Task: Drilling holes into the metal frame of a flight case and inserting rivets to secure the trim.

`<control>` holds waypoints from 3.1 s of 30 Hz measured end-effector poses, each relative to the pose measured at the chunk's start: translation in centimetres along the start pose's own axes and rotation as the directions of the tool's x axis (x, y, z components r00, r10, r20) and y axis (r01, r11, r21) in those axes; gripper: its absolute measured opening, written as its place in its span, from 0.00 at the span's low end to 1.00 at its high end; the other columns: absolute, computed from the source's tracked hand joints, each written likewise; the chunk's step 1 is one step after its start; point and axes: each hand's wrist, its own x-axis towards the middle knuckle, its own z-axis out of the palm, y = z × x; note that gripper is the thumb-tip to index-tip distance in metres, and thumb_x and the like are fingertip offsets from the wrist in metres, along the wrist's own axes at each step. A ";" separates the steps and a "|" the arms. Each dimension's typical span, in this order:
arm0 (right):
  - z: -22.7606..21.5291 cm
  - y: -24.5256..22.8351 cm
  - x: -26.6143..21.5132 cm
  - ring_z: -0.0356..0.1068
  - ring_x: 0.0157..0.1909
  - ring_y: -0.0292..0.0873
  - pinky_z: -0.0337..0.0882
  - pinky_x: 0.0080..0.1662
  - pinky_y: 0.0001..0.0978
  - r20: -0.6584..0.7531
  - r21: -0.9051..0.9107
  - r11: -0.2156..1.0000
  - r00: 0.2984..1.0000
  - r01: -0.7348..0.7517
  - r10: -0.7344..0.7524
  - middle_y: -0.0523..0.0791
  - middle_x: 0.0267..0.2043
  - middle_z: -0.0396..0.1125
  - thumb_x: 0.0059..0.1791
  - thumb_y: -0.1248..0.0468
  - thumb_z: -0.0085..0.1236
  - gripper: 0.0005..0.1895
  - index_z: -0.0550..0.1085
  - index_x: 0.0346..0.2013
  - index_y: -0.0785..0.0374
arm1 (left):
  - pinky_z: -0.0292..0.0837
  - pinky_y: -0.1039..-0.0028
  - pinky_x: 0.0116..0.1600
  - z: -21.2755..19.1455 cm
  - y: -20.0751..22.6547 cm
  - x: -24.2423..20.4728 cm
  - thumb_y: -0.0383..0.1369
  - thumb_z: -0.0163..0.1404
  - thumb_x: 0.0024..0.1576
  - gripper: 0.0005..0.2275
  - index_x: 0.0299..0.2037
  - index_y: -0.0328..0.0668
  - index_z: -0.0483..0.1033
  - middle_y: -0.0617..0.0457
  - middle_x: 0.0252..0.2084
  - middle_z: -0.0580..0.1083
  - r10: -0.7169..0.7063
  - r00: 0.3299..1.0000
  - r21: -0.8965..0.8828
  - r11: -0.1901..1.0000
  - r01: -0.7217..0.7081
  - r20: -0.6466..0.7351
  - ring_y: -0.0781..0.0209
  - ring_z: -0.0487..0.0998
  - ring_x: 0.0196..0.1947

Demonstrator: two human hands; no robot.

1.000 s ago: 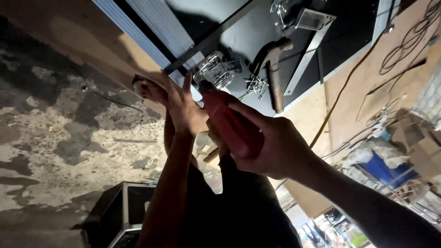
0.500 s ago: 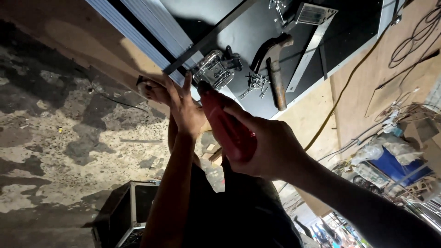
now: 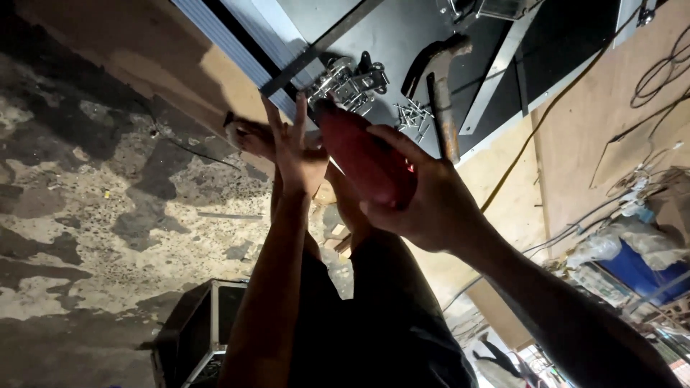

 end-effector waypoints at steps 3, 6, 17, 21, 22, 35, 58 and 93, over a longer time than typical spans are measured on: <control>0.5 0.9 -0.4 0.75 0.44 0.74 0.75 0.44 0.59 -0.018 0.065 0.998 1.000 -0.012 0.013 0.64 0.46 0.74 0.33 0.59 0.68 0.48 0.66 0.69 0.52 | 0.65 0.50 0.70 0.7 -0.7 -0.3 0.37 0.63 0.53 0.37 0.75 0.62 0.61 0.37 0.80 0.37 0.030 0.999 0.079 0.996 -0.028 -0.023 0.36 0.54 0.76; 0.7 0.3 -0.5 0.75 0.44 0.71 0.73 0.43 0.59 0.015 0.008 0.998 0.998 -0.059 0.059 0.62 0.45 0.75 0.32 0.55 0.66 0.49 0.66 0.70 0.46 | 0.51 0.49 0.72 0.6 -1.6 -0.7 0.47 0.57 0.54 0.36 0.75 0.65 0.58 0.38 0.80 0.38 0.066 0.996 0.210 0.976 -0.052 -0.061 0.40 0.46 0.78; -1.3 3.1 -4.1 0.82 0.41 0.51 0.86 0.43 0.37 0.105 -0.014 0.989 0.983 0.150 -0.148 0.55 0.56 0.73 0.38 0.58 0.72 0.51 0.55 0.71 0.53 | 0.17 0.41 0.80 1.9 -1.9 -0.8 0.81 0.41 0.50 0.46 0.76 0.72 0.52 0.43 0.81 0.43 0.171 0.982 0.575 0.813 -0.092 -0.085 0.46 0.26 0.82; -1.5 5.4 -5.8 0.80 0.44 0.50 0.82 0.38 0.33 0.132 -0.020 0.989 0.980 -0.148 0.150 0.48 0.59 0.72 0.33 0.56 0.75 0.54 0.58 0.71 0.46 | 0.26 0.31 0.79 1.3 -1.0 -0.8 0.81 0.45 0.48 0.48 0.76 0.70 0.52 0.37 0.79 0.48 0.033 0.999 0.581 0.813 -0.039 0.020 0.38 0.49 0.81; -1.3 6.3 -6.0 0.80 0.44 0.50 0.82 0.38 0.33 0.134 -0.016 0.988 0.979 -0.153 0.153 0.48 0.59 0.72 0.33 0.56 0.75 0.54 0.58 0.71 0.46 | 0.26 0.31 0.79 1.2 -1.0 -1.3 0.81 0.45 0.48 0.48 0.76 0.70 0.52 0.37 0.79 0.48 0.032 0.999 0.582 0.812 -0.042 0.027 0.38 0.49 0.81; 0.5 10.1 -5.7 0.79 0.46 0.52 0.81 0.42 0.38 0.060 0.001 0.999 0.998 0.038 -0.038 0.50 0.57 0.73 0.33 0.58 0.75 0.53 0.60 0.71 0.52 | 0.60 0.29 0.73 1.1 -1.7 -1.7 0.66 0.61 0.53 0.47 0.79 0.74 0.46 0.36 0.81 0.34 -0.007 0.997 0.228 0.974 -0.012 0.080 0.25 0.37 0.81; 0.3 6.0 -4.4 0.76 0.52 0.54 0.77 0.45 0.39 0.051 -0.146 0.988 0.996 -0.059 0.067 0.47 0.59 0.72 0.31 0.55 0.76 0.54 0.62 0.70 0.51 | 0.80 0.46 0.71 1.3 -0.4 -0.7 0.59 0.48 0.67 0.34 0.79 0.70 0.45 0.41 0.82 0.37 0.157 0.987 0.228 0.963 -0.146 -0.029 0.32 0.50 0.81; 1.0 5.2 -4.1 0.78 0.46 0.54 0.77 0.44 0.42 0.102 -0.229 0.973 0.994 -0.008 0.032 0.47 0.53 0.75 0.32 0.49 0.79 0.56 0.61 0.70 0.54 | 0.93 0.54 0.58 -0.3 -0.5 -0.3 0.66 0.59 0.55 0.40 0.75 0.75 0.55 0.41 0.79 0.45 0.118 0.993 0.258 0.960 -0.111 -0.010 0.35 0.73 0.71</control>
